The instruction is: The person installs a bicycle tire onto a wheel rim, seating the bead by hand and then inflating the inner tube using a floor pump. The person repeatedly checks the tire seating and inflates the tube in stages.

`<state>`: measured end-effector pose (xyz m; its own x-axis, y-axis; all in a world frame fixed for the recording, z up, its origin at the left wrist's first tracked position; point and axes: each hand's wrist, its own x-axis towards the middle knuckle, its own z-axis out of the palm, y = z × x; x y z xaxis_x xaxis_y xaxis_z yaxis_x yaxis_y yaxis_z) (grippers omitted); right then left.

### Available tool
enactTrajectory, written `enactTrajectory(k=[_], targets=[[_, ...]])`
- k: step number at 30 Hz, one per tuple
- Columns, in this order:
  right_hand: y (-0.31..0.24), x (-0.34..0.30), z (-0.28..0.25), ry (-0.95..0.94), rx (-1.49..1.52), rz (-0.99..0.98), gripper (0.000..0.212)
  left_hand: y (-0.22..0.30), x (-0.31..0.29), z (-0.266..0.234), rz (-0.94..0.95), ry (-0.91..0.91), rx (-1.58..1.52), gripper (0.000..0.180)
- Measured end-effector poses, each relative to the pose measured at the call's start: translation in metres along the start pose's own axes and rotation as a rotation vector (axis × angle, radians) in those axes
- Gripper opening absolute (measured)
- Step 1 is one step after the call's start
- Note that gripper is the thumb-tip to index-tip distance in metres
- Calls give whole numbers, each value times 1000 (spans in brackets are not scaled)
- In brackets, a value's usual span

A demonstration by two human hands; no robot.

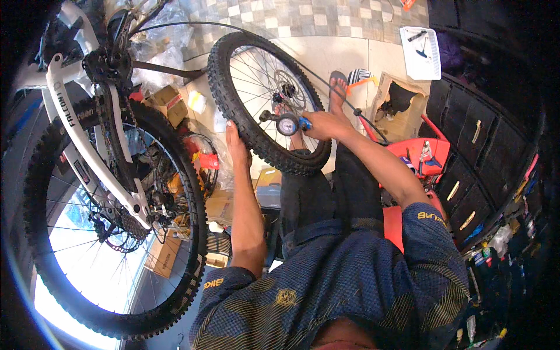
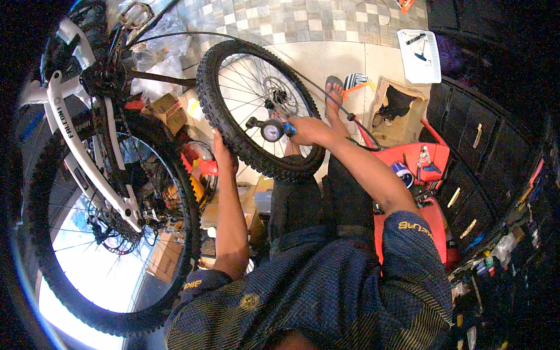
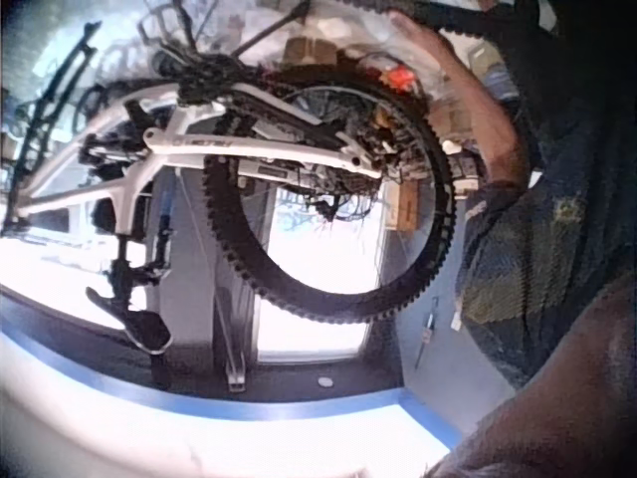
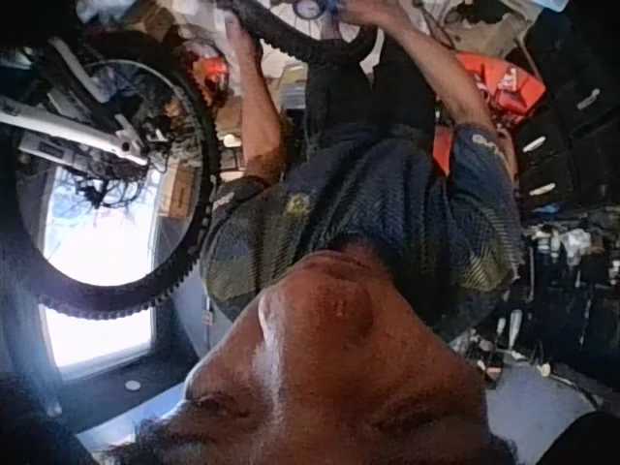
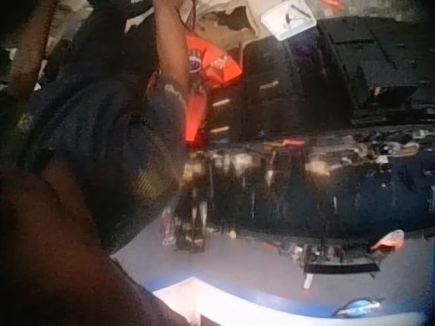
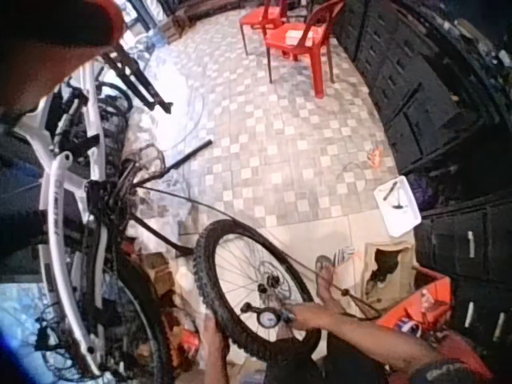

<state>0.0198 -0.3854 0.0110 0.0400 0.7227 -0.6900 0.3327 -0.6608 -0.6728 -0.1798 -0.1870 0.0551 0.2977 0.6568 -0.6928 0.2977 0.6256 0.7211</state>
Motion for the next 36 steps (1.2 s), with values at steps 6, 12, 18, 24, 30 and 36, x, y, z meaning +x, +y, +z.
enactTrajectory(k=[6,12,18,24,30,36], targets=[[2,21,11,10,-50,55,49,1,12,1,-154,-172,-209,83],[-6,21,11,-47,-16,79,50,1,18,3,-128,-186,-218,79],[-24,16,5,-45,-20,114,52,7,20,7,-91,-173,-189,78],[-30,10,5,-41,12,72,57,4,25,5,-113,-157,-163,84],[-41,-1,1,-16,65,69,43,6,30,-2,-194,-276,-212,80],[-45,-9,-4,-11,121,82,43,15,31,16,-241,-258,-247,75]])
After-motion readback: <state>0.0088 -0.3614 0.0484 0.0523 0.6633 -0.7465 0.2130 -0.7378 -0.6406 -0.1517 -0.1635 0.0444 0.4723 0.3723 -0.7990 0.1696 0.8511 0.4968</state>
